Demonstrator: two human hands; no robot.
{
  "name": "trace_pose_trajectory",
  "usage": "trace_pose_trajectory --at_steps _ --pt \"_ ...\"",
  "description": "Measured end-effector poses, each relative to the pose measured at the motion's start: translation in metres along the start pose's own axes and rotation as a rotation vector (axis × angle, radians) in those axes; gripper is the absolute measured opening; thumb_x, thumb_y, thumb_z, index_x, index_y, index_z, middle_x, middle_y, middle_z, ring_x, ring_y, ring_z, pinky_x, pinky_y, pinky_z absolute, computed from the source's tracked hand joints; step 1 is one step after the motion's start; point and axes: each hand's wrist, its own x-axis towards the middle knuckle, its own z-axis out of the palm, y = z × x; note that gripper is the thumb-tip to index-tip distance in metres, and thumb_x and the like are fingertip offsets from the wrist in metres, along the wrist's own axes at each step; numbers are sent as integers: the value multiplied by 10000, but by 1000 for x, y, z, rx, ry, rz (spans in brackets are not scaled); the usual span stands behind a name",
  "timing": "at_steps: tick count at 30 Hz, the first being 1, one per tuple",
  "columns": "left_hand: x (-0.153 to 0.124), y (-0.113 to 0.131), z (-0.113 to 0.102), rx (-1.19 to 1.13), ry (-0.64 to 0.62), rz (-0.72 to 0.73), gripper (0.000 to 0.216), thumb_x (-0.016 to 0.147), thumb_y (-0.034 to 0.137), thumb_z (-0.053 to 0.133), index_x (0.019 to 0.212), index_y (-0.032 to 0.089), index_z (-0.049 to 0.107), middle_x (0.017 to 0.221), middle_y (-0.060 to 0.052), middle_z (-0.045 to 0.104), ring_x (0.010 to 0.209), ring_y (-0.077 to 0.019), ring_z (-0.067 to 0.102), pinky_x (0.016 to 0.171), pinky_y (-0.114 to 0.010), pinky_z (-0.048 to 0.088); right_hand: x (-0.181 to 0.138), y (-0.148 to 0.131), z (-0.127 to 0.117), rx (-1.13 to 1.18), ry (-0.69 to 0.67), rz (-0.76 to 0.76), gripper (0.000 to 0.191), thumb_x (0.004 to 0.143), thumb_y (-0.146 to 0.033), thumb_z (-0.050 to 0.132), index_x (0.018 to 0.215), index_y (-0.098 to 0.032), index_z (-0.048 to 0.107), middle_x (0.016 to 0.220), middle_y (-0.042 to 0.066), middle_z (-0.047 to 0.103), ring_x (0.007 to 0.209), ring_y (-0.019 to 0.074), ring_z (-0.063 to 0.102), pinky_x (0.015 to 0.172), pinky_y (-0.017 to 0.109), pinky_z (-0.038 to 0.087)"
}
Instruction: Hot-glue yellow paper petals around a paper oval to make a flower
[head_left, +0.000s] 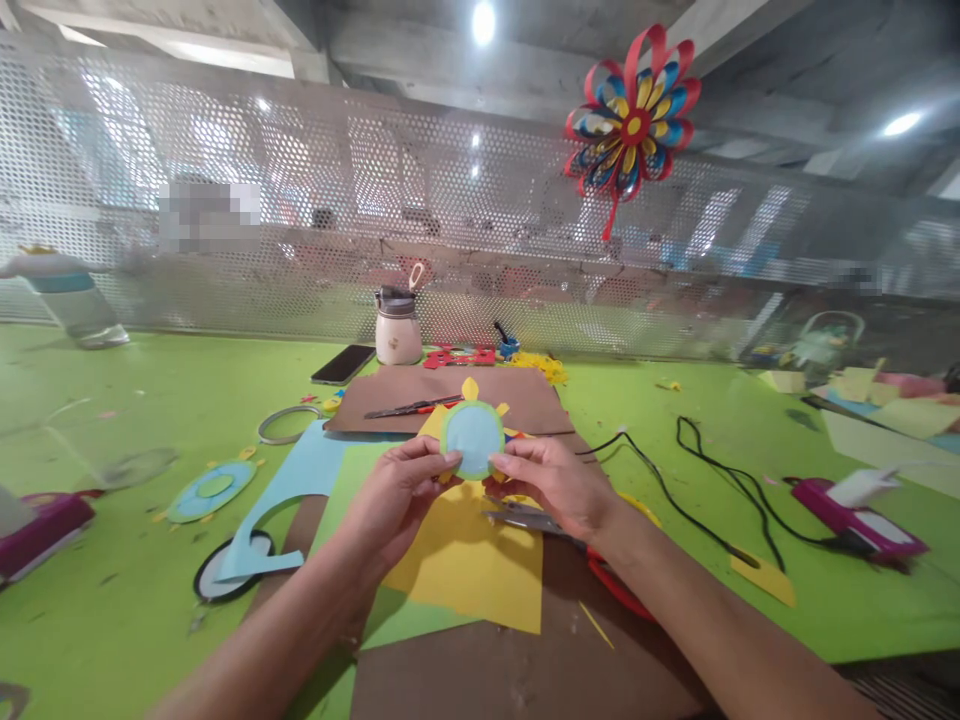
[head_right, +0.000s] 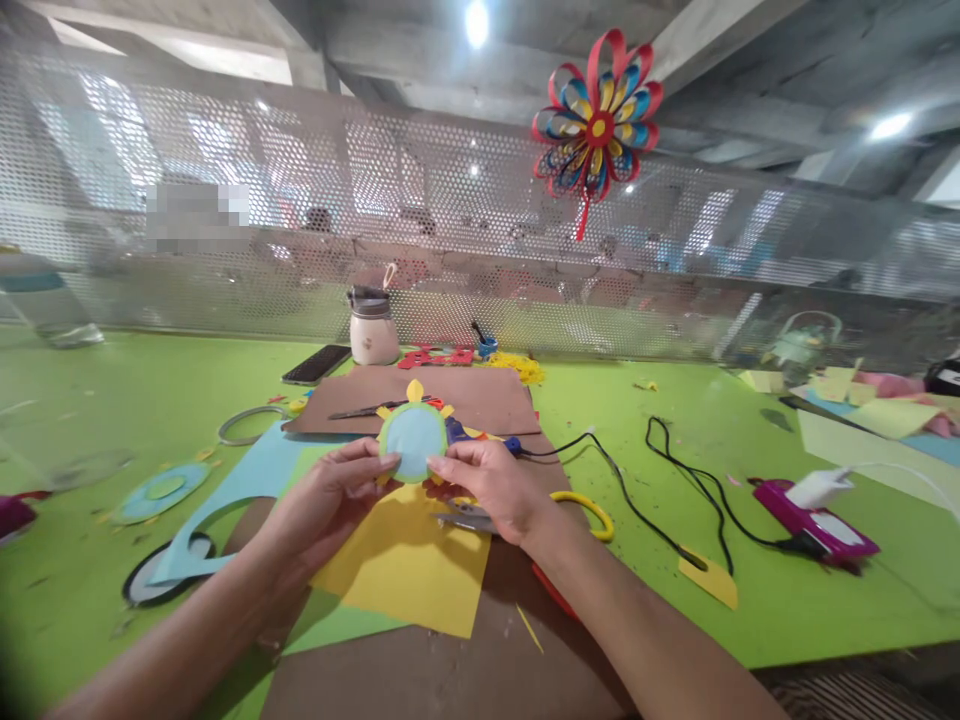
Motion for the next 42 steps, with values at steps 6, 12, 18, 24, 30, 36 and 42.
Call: trace_pose_trajectory --at_steps 6,12,18,24,30,36,42 --pt "1 -2 0 16 -31 1 176 664 158 724 591 154 564 533 37 521 525 -79 489 557 -221 376 1 0 0 -3 7 9 237 683 -352 746 767 -133 712 725 14 629 643 103 539 699 286 448" --pt "1 -2 1 62 -27 46 179 657 144 724 554 148 578 458 43 501 527 -80 493 567 -205 368 0 0 -1 -71 66 15 235 662 -341 763 711 -124 688 637 1 600 588 98 524 623 267 413" --pt "-2 1 6 44 -30 44 178 672 119 705 551 154 579 428 49 499 475 -71 474 529 -199 361 -1 0 -3 -120 136 -11 234 639 -343 772 668 -139 662 612 -4 591 581 108 522 582 267 424" --pt "-2 1 5 61 -32 37 166 678 121 704 569 151 582 479 38 553 486 -71 499 523 -195 365 -2 -4 -4 -173 110 7 251 670 -359 748 654 -133 640 596 -6 581 576 102 512 610 273 408" --pt "1 0 2 79 -32 54 162 675 111 706 574 145 584 516 35 573 530 -69 517 549 -186 374 -1 -5 -6 -208 54 52 316 672 -418 735 663 -115 644 590 1 577 576 105 513 601 271 384" --pt "-1 1 4 102 -39 42 177 686 115 704 565 146 577 455 54 528 457 -47 461 499 -178 339 -1 -2 -8 -203 52 27 278 663 -382 748 657 -124 645 603 -7 565 591 101 497 612 268 380" --pt "-1 2 4 111 -23 17 182 673 132 720 563 146 576 436 56 514 427 -43 447 474 -182 326 -3 -3 -8 -232 63 0 222 687 -340 735 672 -132 658 619 2 573 602 105 477 592 262 362"
